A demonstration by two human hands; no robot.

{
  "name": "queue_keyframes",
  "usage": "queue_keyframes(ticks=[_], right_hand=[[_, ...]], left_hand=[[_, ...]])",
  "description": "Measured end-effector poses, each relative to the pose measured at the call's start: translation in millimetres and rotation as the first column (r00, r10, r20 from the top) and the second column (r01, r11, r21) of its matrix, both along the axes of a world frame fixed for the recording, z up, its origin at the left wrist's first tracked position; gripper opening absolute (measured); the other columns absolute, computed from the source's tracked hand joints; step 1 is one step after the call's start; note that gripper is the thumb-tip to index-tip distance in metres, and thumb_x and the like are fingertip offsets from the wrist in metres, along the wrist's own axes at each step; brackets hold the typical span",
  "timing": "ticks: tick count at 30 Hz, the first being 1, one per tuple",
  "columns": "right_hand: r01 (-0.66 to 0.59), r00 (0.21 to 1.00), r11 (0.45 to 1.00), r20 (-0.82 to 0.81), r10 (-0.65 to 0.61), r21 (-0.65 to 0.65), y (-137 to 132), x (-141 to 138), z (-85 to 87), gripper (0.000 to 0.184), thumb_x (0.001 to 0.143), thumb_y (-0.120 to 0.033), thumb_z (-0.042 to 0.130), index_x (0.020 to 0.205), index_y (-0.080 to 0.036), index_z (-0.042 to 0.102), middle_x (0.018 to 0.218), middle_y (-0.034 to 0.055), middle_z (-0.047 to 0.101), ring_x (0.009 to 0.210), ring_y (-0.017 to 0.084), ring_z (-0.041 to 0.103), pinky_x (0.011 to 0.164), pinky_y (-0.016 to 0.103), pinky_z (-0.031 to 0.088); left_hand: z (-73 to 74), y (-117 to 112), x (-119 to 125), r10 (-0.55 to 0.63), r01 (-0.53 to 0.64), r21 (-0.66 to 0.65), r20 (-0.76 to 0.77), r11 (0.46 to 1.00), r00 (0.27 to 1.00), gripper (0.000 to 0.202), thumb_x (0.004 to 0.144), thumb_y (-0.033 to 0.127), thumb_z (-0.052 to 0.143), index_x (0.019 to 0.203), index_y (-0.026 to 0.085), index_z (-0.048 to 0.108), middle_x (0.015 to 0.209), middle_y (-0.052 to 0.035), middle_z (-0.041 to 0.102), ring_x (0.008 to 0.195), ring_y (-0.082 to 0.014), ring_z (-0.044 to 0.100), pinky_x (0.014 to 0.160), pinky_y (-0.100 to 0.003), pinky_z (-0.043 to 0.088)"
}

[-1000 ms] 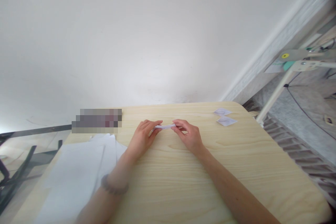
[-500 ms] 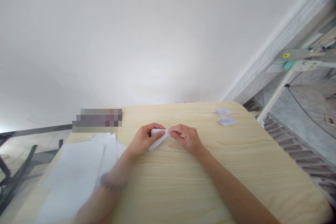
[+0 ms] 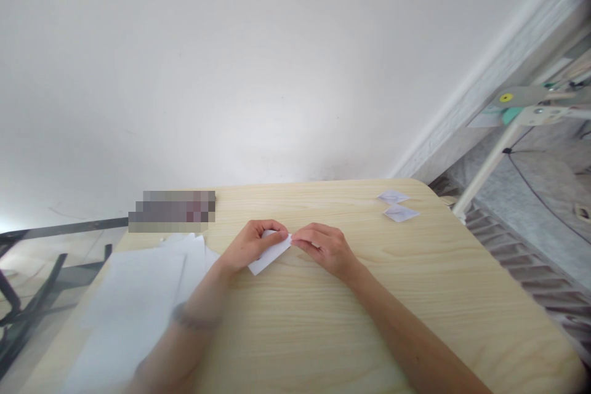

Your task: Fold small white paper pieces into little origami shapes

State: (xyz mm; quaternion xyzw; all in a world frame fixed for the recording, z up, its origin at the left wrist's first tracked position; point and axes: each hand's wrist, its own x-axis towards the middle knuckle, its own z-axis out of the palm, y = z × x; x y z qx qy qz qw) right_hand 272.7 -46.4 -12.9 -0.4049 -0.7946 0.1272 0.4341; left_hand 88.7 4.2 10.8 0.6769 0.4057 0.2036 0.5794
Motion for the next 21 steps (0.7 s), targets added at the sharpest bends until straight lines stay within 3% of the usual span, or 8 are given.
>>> queue_keyframes(ticks=[6,11,14,18,21], right_hand=[[-0.040,0.998,0.999,-0.045,0.038,-0.035,-0.8,-1.8,-1.9,0.009,0.082,-0.021,0.050,0.083,-0.020,0.059,0.080,0.0025,0.064,0.071,0.011,0.058,0.067,0.023,0.047],[0.052,0.989,0.975,-0.124,-0.080,-0.215,-3.1,-1.8,0.0,0.012,0.077,-0.025,0.054,0.086,-0.019,0.052,0.076,0.0014,0.060,0.062,0.010,0.054,0.058,0.021,0.045],[0.070,0.995,0.954,-0.050,-0.088,-0.290,-3.5,0.1,2.7,0.007,0.078,-0.024,0.050,0.080,-0.018,0.053,0.069,-0.0006,0.058,0.059,0.009,0.051,0.056,0.021,0.041],[0.048,0.997,0.942,0.074,-0.025,-0.333,-1.6,0.1,3.1,0.024,0.083,-0.023,0.041,0.062,-0.017,0.051,0.056,-0.0024,0.052,0.053,0.008,0.045,0.054,0.020,0.034],[0.034,0.997,0.937,0.079,-0.007,-0.348,-0.2,-0.7,2.3,0.027,0.083,-0.023,0.039,0.059,-0.016,0.048,0.054,-0.0033,0.048,0.050,0.007,0.041,0.052,0.020,0.031]], left_hand=[[-1.2,1.0,-0.9,-0.058,0.057,-0.015,-0.028,0.998,0.998,0.036,0.073,0.046,0.051,0.078,0.013,0.064,0.053,0.0029,0.049,0.043,-0.0058,0.035,0.036,-0.017,0.024],[-5.8,1.7,0.1,-0.021,0.027,0.102,-0.058,0.994,0.998,0.032,0.073,0.043,0.053,0.075,0.014,0.065,0.062,0.0006,0.057,0.050,-0.0075,0.043,0.044,-0.017,0.031],[-7.1,0.0,2.2,0.001,0.009,0.135,-0.068,0.991,0.998,0.030,0.073,0.042,0.053,0.075,0.014,0.065,0.065,-0.0001,0.060,0.053,-0.0090,0.047,0.046,-0.018,0.034],[-7.2,-3.2,5.3,0.006,0.000,0.206,-0.032,0.979,0.999,0.027,0.074,0.038,0.052,0.074,0.015,0.066,0.071,-0.0016,0.064,0.063,-0.0127,0.054,0.054,-0.019,0.040],[-7.7,-3.9,6.2,0.005,0.003,0.221,-0.037,0.975,0.999,0.027,0.075,0.037,0.051,0.075,0.015,0.066,0.072,-0.0022,0.065,0.065,-0.0141,0.055,0.055,-0.020,0.041]])
